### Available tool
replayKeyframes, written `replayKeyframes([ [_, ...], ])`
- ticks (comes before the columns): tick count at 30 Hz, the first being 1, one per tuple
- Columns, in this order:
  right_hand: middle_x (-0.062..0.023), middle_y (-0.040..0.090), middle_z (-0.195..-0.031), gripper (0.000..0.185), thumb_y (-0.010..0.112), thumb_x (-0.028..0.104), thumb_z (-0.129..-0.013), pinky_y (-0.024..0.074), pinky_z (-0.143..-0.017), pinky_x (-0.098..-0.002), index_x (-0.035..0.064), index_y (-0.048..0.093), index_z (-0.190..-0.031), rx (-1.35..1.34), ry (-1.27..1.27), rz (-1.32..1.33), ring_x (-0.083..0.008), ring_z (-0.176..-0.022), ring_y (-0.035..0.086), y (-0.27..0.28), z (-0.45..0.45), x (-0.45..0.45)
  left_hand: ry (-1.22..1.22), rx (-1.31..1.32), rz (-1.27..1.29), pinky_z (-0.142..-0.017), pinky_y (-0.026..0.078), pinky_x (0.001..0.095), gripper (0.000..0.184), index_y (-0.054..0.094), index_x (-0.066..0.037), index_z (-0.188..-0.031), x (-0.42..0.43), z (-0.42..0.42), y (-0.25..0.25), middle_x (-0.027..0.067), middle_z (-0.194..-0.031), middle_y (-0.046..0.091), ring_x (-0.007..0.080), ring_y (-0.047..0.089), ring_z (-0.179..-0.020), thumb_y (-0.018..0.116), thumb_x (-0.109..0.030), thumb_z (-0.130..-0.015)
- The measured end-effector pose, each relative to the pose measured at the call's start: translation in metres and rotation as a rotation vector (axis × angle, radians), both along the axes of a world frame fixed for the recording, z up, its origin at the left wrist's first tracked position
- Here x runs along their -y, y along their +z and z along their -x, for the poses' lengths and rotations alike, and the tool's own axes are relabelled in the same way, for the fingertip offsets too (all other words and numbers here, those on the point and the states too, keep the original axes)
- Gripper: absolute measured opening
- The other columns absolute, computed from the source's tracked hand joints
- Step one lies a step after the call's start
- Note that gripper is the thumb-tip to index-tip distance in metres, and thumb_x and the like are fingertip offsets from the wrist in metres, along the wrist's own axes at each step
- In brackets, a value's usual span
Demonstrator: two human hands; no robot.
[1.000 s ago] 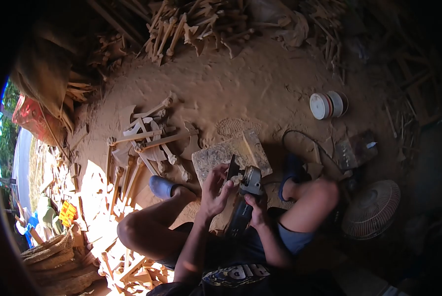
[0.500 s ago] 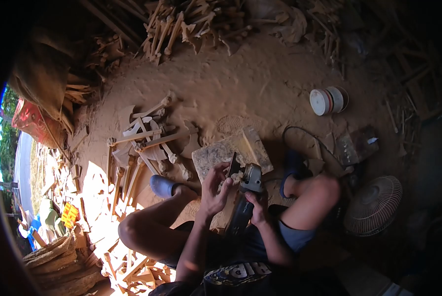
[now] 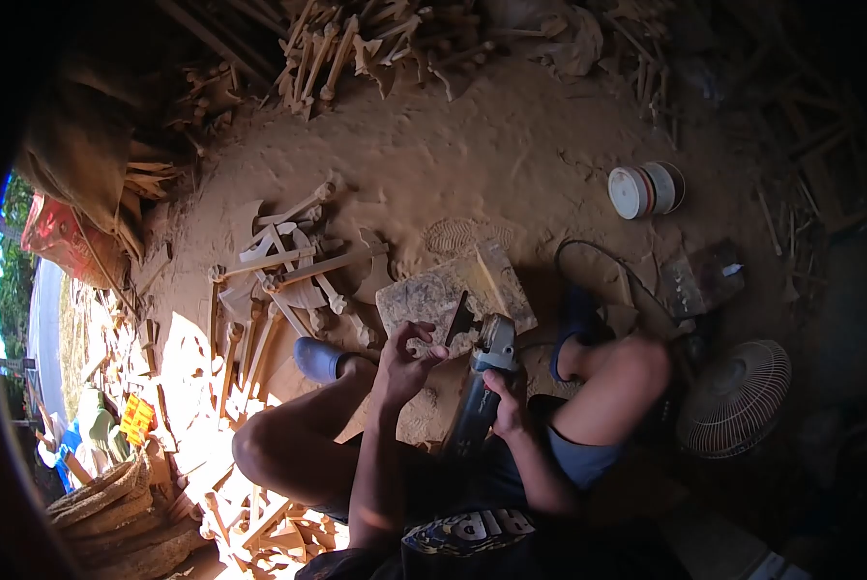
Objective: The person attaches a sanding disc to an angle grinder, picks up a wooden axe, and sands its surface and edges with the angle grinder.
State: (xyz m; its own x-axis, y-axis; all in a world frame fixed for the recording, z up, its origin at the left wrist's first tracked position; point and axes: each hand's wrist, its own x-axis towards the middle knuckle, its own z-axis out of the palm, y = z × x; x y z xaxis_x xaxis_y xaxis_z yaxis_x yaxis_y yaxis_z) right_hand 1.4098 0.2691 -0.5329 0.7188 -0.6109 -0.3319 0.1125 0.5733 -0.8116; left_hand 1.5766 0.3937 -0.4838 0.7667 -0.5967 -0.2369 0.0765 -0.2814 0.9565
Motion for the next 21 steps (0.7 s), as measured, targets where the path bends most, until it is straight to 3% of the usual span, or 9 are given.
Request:
replayKeyframes([
  [2, -0.0088, 0.072, -0.104, 0.043, 0.073, 0.029, -0.092, 0.0578, -0.081, -0.0345, 0.0034, 0.065, -0.125, 0.111, 0.105, -0.19, -0.018, -0.091, 0.07, 0.0, 0.0, 0.005, 0.216, 0.836, -0.997, -0.098, 0.048, 0.0426, 0.046, 0.06, -0.004, -0.109, -0.023, -0.005, -0.043, 0.0179, -0.127, 0.063, 0.0267, 0.06, -0.117, 0.089, -0.032, -0.087],
  [5, -0.0142, 0.071, -0.102, 0.051, 0.07, 0.036, -0.093, 0.0608, -0.079, -0.0398, 0.0016, 0.061, -0.129, 0.179, 0.16, -0.164, -0.0237, -0.09, 0.071, 0.01, -0.004, 0.011, 0.278, 0.582, -0.66, -0.101, 0.046, 0.0451, 0.059, 0.059, -0.005, -0.124, -0.023, -0.017, -0.016, 0.0184, -0.13, 0.061, 0.0293, 0.056, -0.125, 0.091, -0.036, -0.086],
  [6, -0.0161, 0.071, -0.103, 0.054, 0.069, 0.037, -0.093, 0.0617, -0.078, -0.0413, 0.0009, 0.059, -0.131, 0.17, 0.157, -0.11, -0.0254, -0.09, 0.072, 0.014, 0.001, 0.011, 0.275, 0.115, -0.105, -0.107, 0.043, 0.0478, 0.069, 0.057, -0.006, -0.135, -0.004, -0.009, 0.016, 0.0186, -0.133, 0.057, 0.0324, 0.052, -0.13, 0.091, -0.039, -0.085],
  [8, -0.0172, 0.07, -0.105, 0.057, 0.068, 0.037, -0.092, 0.0614, -0.076, -0.0407, 0.0007, 0.057, -0.134, 0.175, 0.168, -0.116, -0.0263, -0.09, 0.072, 0.008, 0.006, 0.007, -0.041, -0.104, 0.406, -0.108, 0.044, 0.0483, 0.074, 0.055, -0.005, -0.138, 0.015, -0.003, 0.025, 0.0191, -0.135, 0.054, 0.0336, 0.052, -0.13, 0.091, -0.042, -0.085],
  [12, -0.0167, 0.065, -0.11, 0.065, 0.069, 0.043, -0.091, 0.0584, -0.082, -0.0442, 0.002, 0.052, -0.139, 0.341, 0.189, -0.316, -0.0282, -0.096, 0.067, 0.011, 0.005, 0.009, 0.388, 0.75, -0.947, -0.105, 0.048, 0.0486, 0.055, 0.058, -0.002, -0.134, -0.014, -0.023, -0.058, 0.0242, -0.152, 0.047, 0.0347, 0.043, -0.145, 0.083, -0.03, -0.094],
  [13, -0.0166, 0.064, -0.11, 0.066, 0.069, 0.044, -0.091, 0.0579, -0.083, -0.0447, 0.0024, 0.052, -0.139, 0.368, 0.184, -0.342, -0.0285, -0.097, 0.066, 0.013, 0.008, 0.01, 0.404, 0.798, -0.826, -0.108, 0.045, 0.0423, 0.046, 0.062, -0.001, -0.125, -0.022, -0.02, -0.057, 0.0216, -0.138, 0.062, 0.0313, 0.052, -0.137, 0.08, -0.032, -0.097],
  [16, -0.0188, 0.069, -0.103, 0.058, 0.072, 0.037, -0.09, 0.0595, -0.079, -0.0412, -0.0013, 0.058, -0.132, 0.361, 0.062, -0.274, -0.0263, -0.091, 0.07, 0.041, 0.0, 0.015, 0.115, -0.044, -0.126, -0.103, 0.048, 0.0385, 0.054, 0.062, 0.003, -0.127, 0.005, 0.024, 0.003, 0.0196, -0.131, 0.067, 0.0265, 0.061, -0.123, 0.078, -0.041, -0.099],
  [18, -0.0182, 0.069, -0.104, 0.058, 0.074, 0.035, -0.09, 0.059, -0.081, -0.0382, -0.0011, 0.057, -0.133, 0.26, 0.08, -0.132, -0.0247, -0.091, 0.07, 0.042, -0.002, 0.022, -0.35, -0.393, 0.085, -0.096, 0.053, 0.0358, 0.089, 0.055, 0.002, -0.143, -0.005, 0.045, -0.001, 0.0118, -0.138, 0.064, 0.0193, 0.063, -0.119, 0.082, -0.063, -0.088],
  [21, -0.0183, 0.069, -0.116, 0.058, 0.076, 0.036, -0.092, 0.0575, -0.088, -0.0439, -0.0014, 0.057, -0.133, 0.099, 0.164, 0.251, -0.0287, -0.101, 0.07, 0.052, -0.008, 0.031, -0.324, -0.32, 0.304, -0.097, 0.055, 0.0361, 0.085, 0.053, 0.002, -0.141, 0.01, 0.076, 0.012, 0.0106, -0.133, 0.065, 0.0189, 0.065, -0.115, 0.094, -0.041, -0.082],
])
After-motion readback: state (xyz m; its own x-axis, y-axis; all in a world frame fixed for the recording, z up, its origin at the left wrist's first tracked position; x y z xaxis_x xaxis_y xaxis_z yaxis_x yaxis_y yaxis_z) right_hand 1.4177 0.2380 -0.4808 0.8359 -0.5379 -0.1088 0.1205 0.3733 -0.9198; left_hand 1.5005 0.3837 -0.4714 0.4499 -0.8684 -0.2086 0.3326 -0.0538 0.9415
